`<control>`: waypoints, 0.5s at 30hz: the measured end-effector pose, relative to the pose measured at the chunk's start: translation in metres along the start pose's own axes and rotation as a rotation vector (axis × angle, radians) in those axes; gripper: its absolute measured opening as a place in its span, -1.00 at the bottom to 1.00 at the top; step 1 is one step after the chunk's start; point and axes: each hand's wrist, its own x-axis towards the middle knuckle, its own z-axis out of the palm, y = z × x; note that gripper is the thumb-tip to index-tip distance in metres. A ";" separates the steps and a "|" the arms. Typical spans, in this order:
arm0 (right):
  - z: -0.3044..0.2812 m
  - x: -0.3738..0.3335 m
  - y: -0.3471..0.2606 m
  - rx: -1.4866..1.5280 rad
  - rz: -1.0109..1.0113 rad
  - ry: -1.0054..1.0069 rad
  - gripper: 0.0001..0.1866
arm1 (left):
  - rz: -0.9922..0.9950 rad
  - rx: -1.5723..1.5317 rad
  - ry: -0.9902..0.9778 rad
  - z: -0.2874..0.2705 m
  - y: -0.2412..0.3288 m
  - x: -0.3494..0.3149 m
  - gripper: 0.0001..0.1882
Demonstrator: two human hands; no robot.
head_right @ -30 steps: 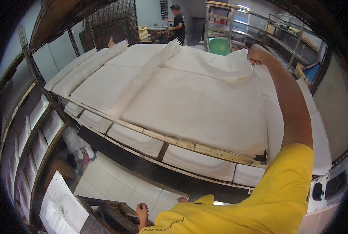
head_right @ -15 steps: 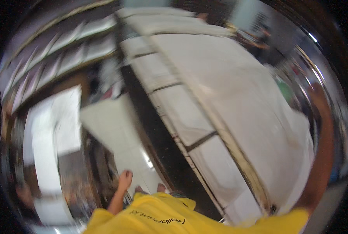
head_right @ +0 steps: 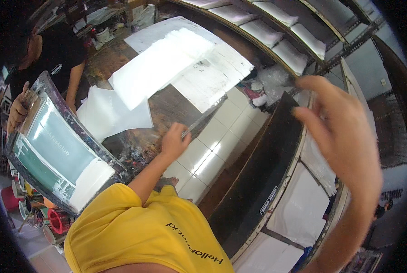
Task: The person repeatedly picks up white sheets from a table and places them onto a multi-tiered drying rack. The person handles the sheets one at a time, moving between the table and the rack throughout the clip.
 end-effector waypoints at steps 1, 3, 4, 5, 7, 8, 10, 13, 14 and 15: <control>0.024 0.024 -0.012 0.109 -0.185 0.048 -0.64 | -0.059 0.141 0.134 -0.022 -0.021 0.006 -0.77; 0.054 0.035 -0.021 0.300 -0.197 -0.019 -0.67 | -0.168 0.400 0.148 -0.035 -0.041 0.046 -0.72; 0.073 0.040 -0.023 0.399 -0.192 -0.043 -0.67 | -0.263 0.499 0.144 -0.046 -0.055 0.057 -0.70; 0.090 0.043 -0.022 0.491 -0.182 -0.067 -0.66 | -0.354 0.589 0.138 -0.055 -0.067 0.065 -0.67; 0.124 0.038 -0.012 0.591 -0.110 -0.132 -0.66 | -0.393 0.659 0.060 -0.063 -0.087 0.074 -0.66; 0.142 0.035 -0.005 0.646 -0.039 -0.182 -0.66 | -0.423 0.703 0.023 -0.065 -0.095 0.074 -0.65; 0.177 0.023 0.005 0.728 0.086 -0.241 -0.66 | -0.511 0.565 -0.058 -0.062 -0.105 0.074 -0.66; 0.235 -0.004 0.014 0.848 0.205 -0.246 -0.65 | -0.447 0.397 -0.111 -0.051 -0.092 0.071 -0.70; 0.251 -0.014 0.011 0.931 0.266 -0.244 -0.65 | -0.393 0.350 -0.120 -0.045 -0.079 0.067 -0.72; 0.263 -0.022 0.007 0.991 0.328 -0.249 -0.64 | -0.310 0.311 -0.146 -0.038 -0.063 0.063 -0.75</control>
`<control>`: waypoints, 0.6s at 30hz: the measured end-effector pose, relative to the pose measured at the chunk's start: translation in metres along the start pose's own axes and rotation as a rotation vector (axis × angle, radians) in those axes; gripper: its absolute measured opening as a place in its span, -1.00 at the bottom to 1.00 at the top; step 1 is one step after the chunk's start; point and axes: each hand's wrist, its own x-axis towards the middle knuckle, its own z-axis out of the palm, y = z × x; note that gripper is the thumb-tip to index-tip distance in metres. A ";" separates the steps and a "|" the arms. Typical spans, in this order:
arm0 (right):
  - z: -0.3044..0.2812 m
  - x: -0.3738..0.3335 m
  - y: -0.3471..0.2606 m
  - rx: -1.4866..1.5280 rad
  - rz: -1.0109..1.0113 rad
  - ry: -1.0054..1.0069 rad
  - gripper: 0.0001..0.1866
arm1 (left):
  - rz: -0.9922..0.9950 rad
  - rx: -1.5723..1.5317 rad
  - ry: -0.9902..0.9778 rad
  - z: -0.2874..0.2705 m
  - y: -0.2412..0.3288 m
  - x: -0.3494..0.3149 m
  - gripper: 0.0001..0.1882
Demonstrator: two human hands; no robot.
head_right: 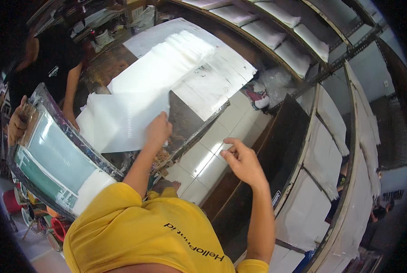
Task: The person repeatedly picks up white sheets from a table and places them onto a multi-tiered drying rack. The person handles the sheets one at a time, moving between the table and the rack throughout the clip.
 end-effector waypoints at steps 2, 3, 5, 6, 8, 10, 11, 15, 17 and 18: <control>0.021 -0.009 0.024 0.121 0.023 0.054 -0.59 | 0.158 -0.079 -0.009 0.002 0.039 -0.027 -0.79; 0.026 -0.016 0.030 0.188 0.063 0.047 -0.51 | 0.232 -0.131 -0.007 0.004 0.059 -0.043 -0.81; 0.032 -0.028 0.030 0.235 0.085 0.083 -0.48 | 0.390 -0.225 -0.059 0.015 0.092 -0.074 -0.81; 0.029 -0.035 0.028 0.260 0.100 0.123 -0.46 | 0.439 -0.268 -0.107 0.015 0.109 -0.089 -0.80; 0.020 -0.047 0.036 0.222 0.116 0.208 -0.47 | 0.588 -0.377 -0.236 0.011 0.147 -0.112 -0.79; 0.005 -0.058 0.032 0.159 0.137 0.368 -0.56 | 0.652 -0.474 -0.320 0.005 0.176 -0.126 -0.78; -0.006 -0.064 0.033 0.108 0.139 0.398 -0.61 | 0.685 -0.514 -0.368 0.001 0.187 -0.132 -0.77; -0.024 -0.097 0.030 -0.185 0.116 0.635 -0.76 | 0.899 -0.548 -0.470 -0.007 0.219 -0.141 -0.77; -0.040 -0.120 0.021 -0.247 0.197 0.662 -0.80 | 0.971 -0.573 -0.542 -0.013 0.242 -0.153 -0.75; -0.054 -0.134 0.016 -0.249 0.255 0.655 -0.81 | 0.990 -0.629 -0.585 -0.017 0.254 -0.163 -0.74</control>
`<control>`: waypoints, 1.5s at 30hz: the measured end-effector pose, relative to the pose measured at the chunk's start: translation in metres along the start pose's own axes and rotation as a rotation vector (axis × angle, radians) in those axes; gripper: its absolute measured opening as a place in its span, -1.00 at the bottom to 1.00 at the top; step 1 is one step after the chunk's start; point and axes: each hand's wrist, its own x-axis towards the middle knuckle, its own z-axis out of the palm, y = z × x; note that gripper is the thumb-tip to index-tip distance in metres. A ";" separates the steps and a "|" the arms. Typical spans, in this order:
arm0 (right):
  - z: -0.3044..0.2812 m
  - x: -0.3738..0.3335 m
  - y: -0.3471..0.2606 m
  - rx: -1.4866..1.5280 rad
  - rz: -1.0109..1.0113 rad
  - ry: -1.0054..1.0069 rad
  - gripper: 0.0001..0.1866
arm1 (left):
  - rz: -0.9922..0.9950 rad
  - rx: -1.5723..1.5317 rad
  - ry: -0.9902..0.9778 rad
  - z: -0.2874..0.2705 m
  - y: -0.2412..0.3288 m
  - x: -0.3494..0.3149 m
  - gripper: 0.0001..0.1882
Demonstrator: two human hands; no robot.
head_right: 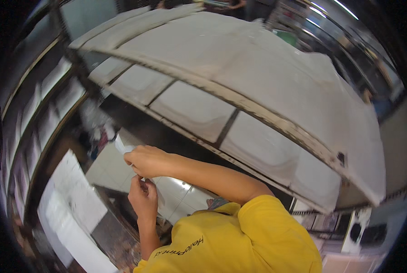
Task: The person repeatedly picks up white sheets from a table and places them onto a multi-tiered drying rack. The person handles the sheets one at a time, moving between the table and the rack throughout the clip.
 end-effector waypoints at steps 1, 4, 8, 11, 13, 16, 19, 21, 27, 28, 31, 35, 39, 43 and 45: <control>-0.023 -0.007 0.000 -0.021 0.049 -0.016 -0.83 | 0.024 -0.064 -0.017 0.006 0.015 0.006 -0.74; -0.074 -0.035 -0.032 -0.099 -0.026 0.293 -0.81 | 0.248 -0.294 -0.095 -0.021 0.042 0.005 -0.76; -0.189 -0.105 -0.070 -0.208 0.023 0.649 -0.80 | 0.698 -0.555 0.171 -0.037 0.025 0.002 -0.70; -0.260 -0.172 -0.126 -0.345 0.403 0.892 -0.75 | 0.441 -0.523 0.165 -0.036 0.002 0.003 -0.71; -0.294 -0.222 -0.120 -0.272 0.497 1.059 -0.74 | 0.447 -0.348 0.175 -0.029 -0.005 0.017 -0.73; -0.336 -0.300 -0.073 -0.270 0.455 1.102 -0.72 | 0.323 -0.243 0.109 -0.011 -0.027 0.025 -0.78; -0.339 -0.356 -0.044 -0.283 0.589 1.207 -0.71 | 0.148 -0.254 -0.019 0.010 -0.039 0.022 -0.84; -0.336 -0.380 -0.032 -0.308 0.836 1.136 -0.73 | 0.125 -0.185 -0.081 0.016 -0.048 0.019 -0.86; -0.313 -0.398 -0.001 -0.437 1.013 0.930 -0.79 | 0.125 -0.114 -0.191 0.028 -0.057 0.012 -0.86; -0.312 -0.400 0.001 -0.454 0.995 0.913 -0.79 | 0.131 -0.110 -0.194 0.030 -0.058 0.013 -0.86; -0.310 -0.403 0.008 -0.574 0.960 0.906 -0.78 | 0.132 -0.099 -0.187 0.031 -0.058 0.013 -0.86; -0.315 -0.410 0.016 -0.717 0.927 0.884 -0.77 | 0.086 -0.095 -0.190 0.033 -0.057 0.013 -0.87; -0.319 -0.403 0.014 -0.736 1.081 0.847 -0.75 | 0.081 -0.083 -0.178 0.036 -0.059 0.014 -0.86; -0.326 -0.395 0.002 -0.867 0.957 0.874 -0.68 | 0.101 -0.062 -0.109 0.027 -0.064 0.013 -0.87; -0.311 -0.380 -0.023 -1.178 0.727 0.866 -0.62 | 0.082 -0.004 -0.050 0.013 -0.060 0.008 -0.88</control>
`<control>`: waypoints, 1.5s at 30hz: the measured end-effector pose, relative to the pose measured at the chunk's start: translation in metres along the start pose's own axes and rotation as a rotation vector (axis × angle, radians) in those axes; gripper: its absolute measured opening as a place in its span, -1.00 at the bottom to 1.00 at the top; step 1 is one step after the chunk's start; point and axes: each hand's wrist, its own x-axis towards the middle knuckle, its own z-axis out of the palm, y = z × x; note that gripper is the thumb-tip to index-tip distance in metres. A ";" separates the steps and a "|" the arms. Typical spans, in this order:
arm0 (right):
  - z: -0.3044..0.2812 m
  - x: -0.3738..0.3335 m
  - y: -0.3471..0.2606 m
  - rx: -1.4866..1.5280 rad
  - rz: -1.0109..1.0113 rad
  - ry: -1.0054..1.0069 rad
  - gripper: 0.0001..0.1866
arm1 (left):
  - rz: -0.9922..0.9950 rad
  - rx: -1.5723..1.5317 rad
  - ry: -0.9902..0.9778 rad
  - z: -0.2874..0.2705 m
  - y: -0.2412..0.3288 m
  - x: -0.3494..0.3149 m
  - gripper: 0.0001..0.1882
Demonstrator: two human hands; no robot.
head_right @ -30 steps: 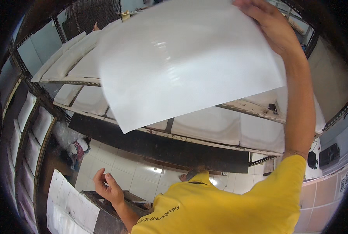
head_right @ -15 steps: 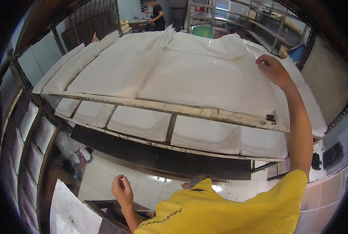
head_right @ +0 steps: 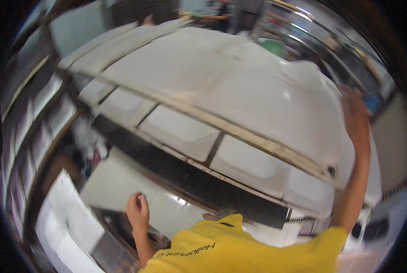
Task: The person repeatedly picks up white sheets from a table and places them onto a multi-tiered drying rack. The person handles the sheets one at a time, moving between the table and the rack throughout the clip.
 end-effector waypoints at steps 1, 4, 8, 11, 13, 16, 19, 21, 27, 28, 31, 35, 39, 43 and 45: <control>-0.015 -0.007 -0.020 0.183 0.103 -0.015 -0.60 | -0.020 0.013 -0.009 -0.003 -0.001 0.002 -0.87; -0.038 -0.063 -0.092 0.726 0.351 -0.028 -0.61 | -0.102 0.080 0.012 -0.013 -0.003 0.001 -0.84; 0.003 -0.088 -0.187 1.242 -0.346 -0.936 -0.68 | -0.128 0.095 0.208 -0.033 -0.025 -0.024 -0.85; 0.113 -0.136 -0.301 1.335 -0.049 -0.995 -0.72 | -0.199 0.229 0.283 -0.053 -0.032 -0.045 -0.84; 0.184 -0.166 -0.349 1.300 -0.079 -1.210 -0.74 | -0.281 0.349 0.327 -0.068 -0.035 -0.063 -0.83; 0.228 -0.207 -0.392 1.484 -0.026 -1.487 -0.79 | -0.426 0.448 0.479 -0.097 -0.043 -0.084 -0.79; 0.245 -0.237 -0.422 1.446 -0.040 -1.654 -0.80 | -0.590 0.525 0.536 -0.120 -0.054 -0.108 -0.77; 0.251 -0.249 -0.437 1.448 -0.015 -1.760 -0.79 | -0.634 0.581 0.567 -0.133 -0.057 -0.117 -0.77; 0.255 -0.264 -0.452 1.366 -0.108 -1.769 -0.81 | -0.622 0.552 0.759 -0.150 -0.050 -0.123 -0.83; 0.256 -0.265 -0.451 1.366 -0.088 -1.768 -0.81 | -0.618 0.535 0.788 -0.153 -0.050 -0.121 -0.84; 0.262 -0.267 -0.442 1.369 -0.016 -1.749 -0.82 | -0.627 0.655 0.803 -0.162 -0.066 -0.120 -0.84; 0.274 -0.273 -0.425 1.410 0.060 -1.734 -0.80 | -0.847 0.833 0.741 -0.185 -0.111 -0.131 -0.71; 0.272 -0.279 -0.408 1.391 0.123 -1.683 -0.79 | -1.245 0.937 0.630 -0.205 -0.165 -0.171 -0.60; 0.266 -0.289 -0.395 1.354 0.201 -1.681 -0.79 | -1.399 0.832 0.610 -0.217 -0.186 -0.199 -0.62; 0.262 -0.291 -0.392 1.334 0.154 -1.705 -0.82 | -1.418 0.778 0.568 -0.226 -0.186 -0.190 -0.66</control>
